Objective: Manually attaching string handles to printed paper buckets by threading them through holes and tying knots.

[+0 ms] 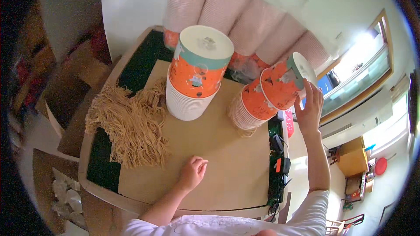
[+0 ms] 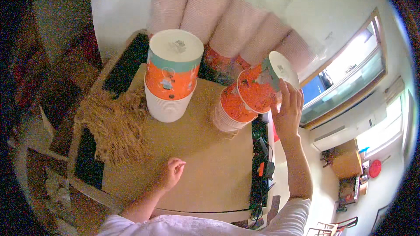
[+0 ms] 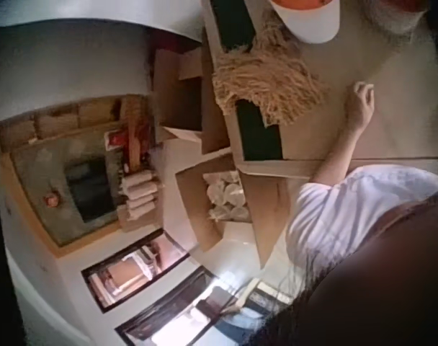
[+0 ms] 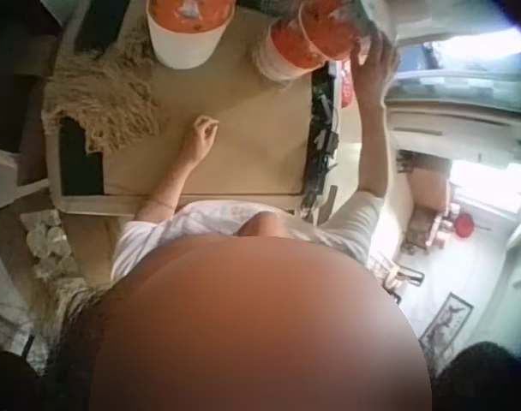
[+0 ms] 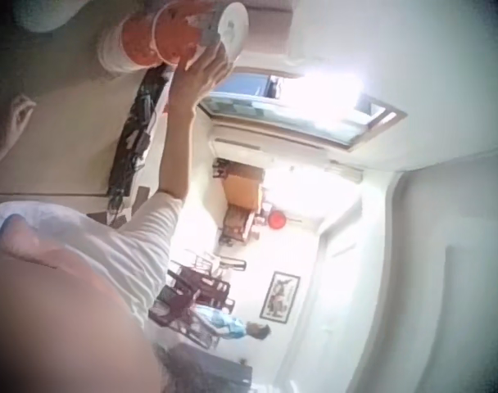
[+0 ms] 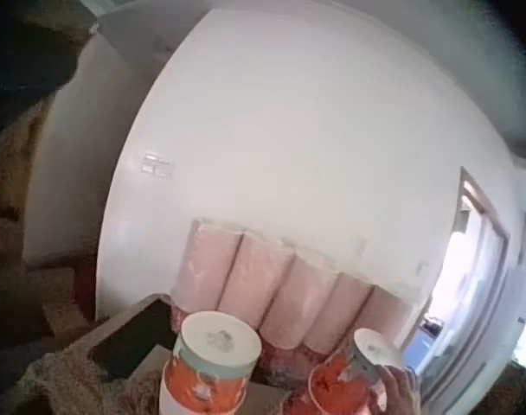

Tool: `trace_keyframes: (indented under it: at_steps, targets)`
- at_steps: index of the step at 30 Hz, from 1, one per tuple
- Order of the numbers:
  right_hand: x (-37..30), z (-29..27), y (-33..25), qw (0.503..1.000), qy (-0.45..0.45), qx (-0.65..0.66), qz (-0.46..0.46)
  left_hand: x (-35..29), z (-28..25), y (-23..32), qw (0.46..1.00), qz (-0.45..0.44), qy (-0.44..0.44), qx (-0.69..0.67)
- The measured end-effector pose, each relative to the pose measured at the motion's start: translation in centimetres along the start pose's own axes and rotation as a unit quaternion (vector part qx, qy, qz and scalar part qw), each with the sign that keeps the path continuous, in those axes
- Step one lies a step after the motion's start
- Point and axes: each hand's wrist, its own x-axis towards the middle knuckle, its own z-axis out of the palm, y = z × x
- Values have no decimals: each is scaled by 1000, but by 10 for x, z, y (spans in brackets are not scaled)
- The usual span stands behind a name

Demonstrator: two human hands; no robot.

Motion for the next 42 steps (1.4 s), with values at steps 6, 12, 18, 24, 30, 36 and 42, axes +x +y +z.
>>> trace_keyframes:
  at_steps: [6,12,18,24,30,36,42]
  targets:
    - [-10,22,-5,1000,-20,-2,10,6,0,5,998,-60,-23,-21]
    - [-18,37,-14,999,-42,-15,15,11,-7,13,999,-30,-23,-13]
    - [-23,44,-27,997,-59,-47,16,10,-9,14,999,-39,-29,-17]
    - [-24,49,-33,997,-57,-54,18,10,-10,16,1000,-21,-7,2]
    - [-22,50,-31,996,-54,-67,9,8,-5,8,1000,-1,-13,11]
    - [-20,43,-34,995,-85,-55,-2,8,-5,5,999,26,3,19]
    - [-21,37,-35,993,-115,2,5,8,-9,10,1000,-12,-19,-3]
